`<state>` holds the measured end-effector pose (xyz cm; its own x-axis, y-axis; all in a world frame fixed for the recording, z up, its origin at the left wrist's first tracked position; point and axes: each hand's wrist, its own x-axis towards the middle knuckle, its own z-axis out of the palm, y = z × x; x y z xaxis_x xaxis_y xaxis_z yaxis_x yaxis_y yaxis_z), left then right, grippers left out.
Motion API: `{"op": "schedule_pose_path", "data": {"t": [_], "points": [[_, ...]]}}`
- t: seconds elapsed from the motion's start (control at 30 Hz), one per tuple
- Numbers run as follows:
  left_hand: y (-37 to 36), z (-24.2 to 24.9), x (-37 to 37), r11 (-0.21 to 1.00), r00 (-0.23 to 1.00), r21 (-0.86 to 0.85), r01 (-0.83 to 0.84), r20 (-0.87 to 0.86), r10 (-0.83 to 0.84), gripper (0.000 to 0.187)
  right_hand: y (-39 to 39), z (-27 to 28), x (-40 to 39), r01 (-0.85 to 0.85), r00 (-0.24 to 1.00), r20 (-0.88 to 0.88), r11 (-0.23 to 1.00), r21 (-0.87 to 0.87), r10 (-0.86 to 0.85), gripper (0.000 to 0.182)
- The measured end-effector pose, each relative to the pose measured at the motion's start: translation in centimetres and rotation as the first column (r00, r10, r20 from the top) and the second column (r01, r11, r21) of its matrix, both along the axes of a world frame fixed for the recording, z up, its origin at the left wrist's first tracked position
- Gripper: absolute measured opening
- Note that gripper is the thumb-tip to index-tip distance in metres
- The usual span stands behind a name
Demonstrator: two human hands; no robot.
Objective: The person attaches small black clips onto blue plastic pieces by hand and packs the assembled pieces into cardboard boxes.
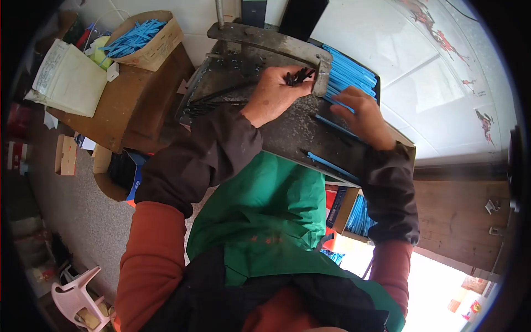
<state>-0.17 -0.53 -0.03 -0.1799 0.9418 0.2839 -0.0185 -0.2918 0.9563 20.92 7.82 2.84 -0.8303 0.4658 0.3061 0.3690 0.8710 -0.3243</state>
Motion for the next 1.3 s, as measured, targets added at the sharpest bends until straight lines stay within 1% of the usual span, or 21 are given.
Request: {"op": "schedule_pose_path", "data": {"t": [0.07, 0.1, 0.2, 0.3, 0.4, 0.43, 0.47, 0.5, 0.6, 0.7, 0.77, 0.8, 0.83, 0.93, 1.03, 1.13, 1.17, 1.2, 1.23, 1.27, 1.3], "points": [[0.0, -0.2, 0.0, 0.999, 0.997, 0.022, 0.044, 0.067, -0.045, 0.019, -0.2, -1.6, -0.3, 0.105, 0.990, 0.050, 0.916, 0.387, -0.135, 0.013], [-0.1, 0.0, -0.1, 0.998, 0.993, 0.035, 0.061, 0.097, -0.064, 0.019, -0.2, -2.3, -0.4, 0.108, 0.989, 0.050, 0.920, 0.376, -0.137, 0.017], [-0.8, 1.0, 0.1, 0.998, 0.984, 0.012, 0.068, 0.161, -0.069, 0.019, -0.6, -2.4, -0.4, 0.095, 0.993, 0.026, 0.895, 0.435, -0.118, 0.006], [-0.5, 0.5, -0.3, 0.996, 0.997, 0.033, 0.081, 0.009, -0.082, 0.020, -0.8, -1.6, -0.1, 0.099, 0.988, 0.057, 0.876, 0.472, -0.142, 0.006], [-0.6, 1.1, 0.0, 0.998, 0.984, 0.032, 0.063, 0.166, -0.067, 0.019, -2.1, -0.1, -1.1, 0.141, 0.960, -0.262, 0.979, 0.149, -0.099, 0.003], [-0.5, 0.9, 0.0, 0.998, 0.977, 0.027, 0.059, 0.204, -0.063, 0.018, -2.6, 0.2, -1.4, 0.148, 0.942, -0.290, 0.985, -0.088, -0.168, 0.005], [-0.1, 0.5, 0.0, 0.998, 0.969, 0.025, 0.057, 0.241, -0.061, 0.017, -3.0, 0.5, -1.7, 0.141, 0.923, -0.301, 0.938, -0.318, -0.241, 0.007], [0.2, 0.3, 0.1, 0.998, 0.959, 0.024, 0.056, 0.278, -0.060, 0.016, -3.2, 0.9, -2.0, 0.122, 0.903, -0.294, 0.841, -0.527, -0.315, 0.010], [0.7, 0.0, -0.1, 0.999, 0.964, 0.012, 0.040, 0.264, -0.042, 0.013, -3.5, 1.8, -3.3, 0.092, 0.873, -0.243, 0.633, -0.768, -0.422, 0.016], [0.9, -0.3, -0.2, 0.999, 0.966, 0.052, 0.002, 0.258, -0.015, 0.011, -3.2, 2.2, -3.8, 0.016, 0.880, -0.223, 0.495, -0.869, -0.420, 0.012], [0.6, -0.1, -0.2, 1.000, 0.981, 0.003, -0.015, 0.192, 0.015, 0.011, -2.2, 2.3, -3.9, 0.029, 0.914, -0.335, 0.862, -0.507, -0.227, 0.009], [0.6, 0.0, -0.2, 0.999, 0.987, -0.020, -0.026, 0.159, 0.029, 0.011, -1.8, 2.4, -4.1, 0.016, 0.930, -0.351, 0.964, -0.266, -0.112, 0.007], [0.8, -0.4, -0.1, 1.000, 0.966, 0.017, -0.002, 0.258, -0.002, 0.010, -2.1, 4.0, -4.3, -0.009, 0.953, -0.301, 0.988, -0.153, -0.038, 0.005], [0.2, 0.1, -0.2, 1.000, 0.986, -0.024, -0.004, 0.165, 0.008, 0.012, -1.9, 1.8, -3.9, 0.048, 0.929, -0.324, 0.925, -0.378, -0.181, 0.006], [0.0, 0.2, -0.1, 0.996, 0.993, 0.069, -0.065, 0.099, 0.058, 0.014, -2.0, 2.9, -1.9, 0.106, 0.947, -0.207, 0.849, -0.517, -0.244, 0.007], [-0.3, 1.0, -0.2, 0.998, 0.986, 0.057, 0.027, 0.165, -0.036, 0.018, -1.3, 2.0, 0.0, 0.100, 0.994, 0.012, 0.861, -0.498, -0.108, 0.008], [-0.2, 1.0, -0.2, 0.999, 0.993, 0.032, 0.040, 0.106, -0.043, 0.019, -1.2, 1.7, 0.2, 0.024, 0.999, 0.040, 0.929, -0.370, -0.010, 0.008], [-0.1, 0.8, -0.3, 0.999, 0.998, 0.007, 0.050, 0.046, -0.050, 0.020, -0.8, 0.8, 0.2, 0.041, 0.999, 0.026, 0.985, -0.165, -0.037, 0.007], [-0.1, 0.7, -0.2, 0.998, 0.998, -0.022, 0.054, -0.014, -0.055, 0.020, -0.3, -0.8, 0.2, 0.056, 0.998, 0.009, 0.997, 0.044, -0.057, 0.007], [-0.4, 0.7, -0.1, 0.997, 0.997, -0.028, 0.074, 0.010, -0.073, 0.021, -0.2, -1.9, 0.0, 0.073, 0.997, -0.015, 0.966, 0.247, -0.071, 0.006], [-0.6, 0.8, -0.1, 0.995, 0.995, -0.032, 0.092, 0.030, -0.091, 0.022, -0.7, -2.2, -0.3, 0.066, 0.991, 0.094, 0.951, 0.302, -0.098, 0.005]]}}
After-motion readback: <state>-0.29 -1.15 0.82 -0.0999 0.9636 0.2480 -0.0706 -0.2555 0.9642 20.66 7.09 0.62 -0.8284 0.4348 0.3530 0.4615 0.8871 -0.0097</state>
